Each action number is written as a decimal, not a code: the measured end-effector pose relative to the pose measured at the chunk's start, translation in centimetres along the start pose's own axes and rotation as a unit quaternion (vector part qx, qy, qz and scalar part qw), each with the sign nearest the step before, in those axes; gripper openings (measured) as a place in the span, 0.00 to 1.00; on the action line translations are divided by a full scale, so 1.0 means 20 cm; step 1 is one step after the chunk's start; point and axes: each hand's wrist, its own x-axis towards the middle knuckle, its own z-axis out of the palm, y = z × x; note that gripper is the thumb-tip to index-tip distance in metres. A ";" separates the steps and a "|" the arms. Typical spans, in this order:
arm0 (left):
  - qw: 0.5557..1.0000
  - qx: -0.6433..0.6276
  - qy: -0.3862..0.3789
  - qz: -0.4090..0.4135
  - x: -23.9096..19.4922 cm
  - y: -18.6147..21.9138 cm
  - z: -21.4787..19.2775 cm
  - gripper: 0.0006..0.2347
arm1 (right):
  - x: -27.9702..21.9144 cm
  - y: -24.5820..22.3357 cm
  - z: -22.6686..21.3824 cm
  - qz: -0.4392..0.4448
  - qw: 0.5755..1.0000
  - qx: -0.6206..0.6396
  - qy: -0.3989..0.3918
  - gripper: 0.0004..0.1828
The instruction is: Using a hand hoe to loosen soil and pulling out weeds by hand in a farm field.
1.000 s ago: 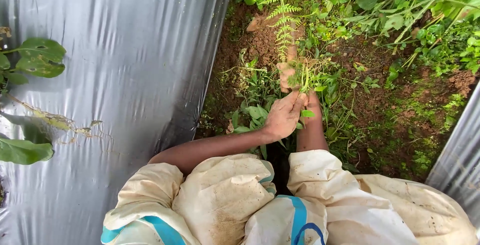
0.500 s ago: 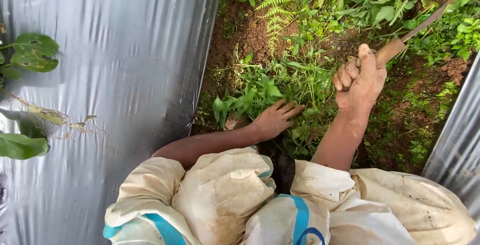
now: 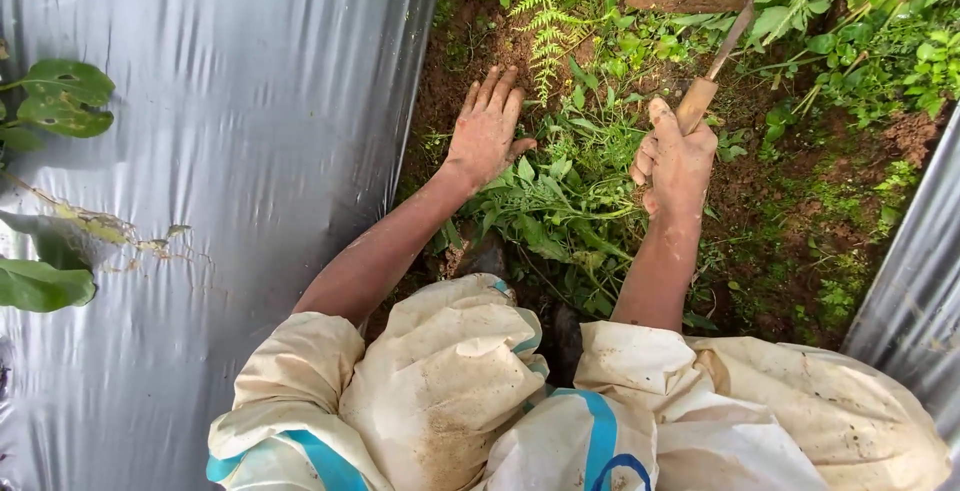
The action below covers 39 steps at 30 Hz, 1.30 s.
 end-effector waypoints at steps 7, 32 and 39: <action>0.969 0.168 -0.162 -0.082 0.00 -0.20 0.43 0.11 | -0.02 -0.03 0.01 0.033 0.999 -0.025 0.014 0.10; 0.913 0.087 -0.355 0.180 -0.14 0.57 0.12 0.25 | 0.05 0.27 -0.31 0.125 0.964 -0.234 -0.009 0.19; 0.951 0.023 -0.143 0.272 -0.09 0.71 -0.05 0.50 | -0.03 -0.05 -0.36 0.198 0.928 -0.293 -0.116 0.24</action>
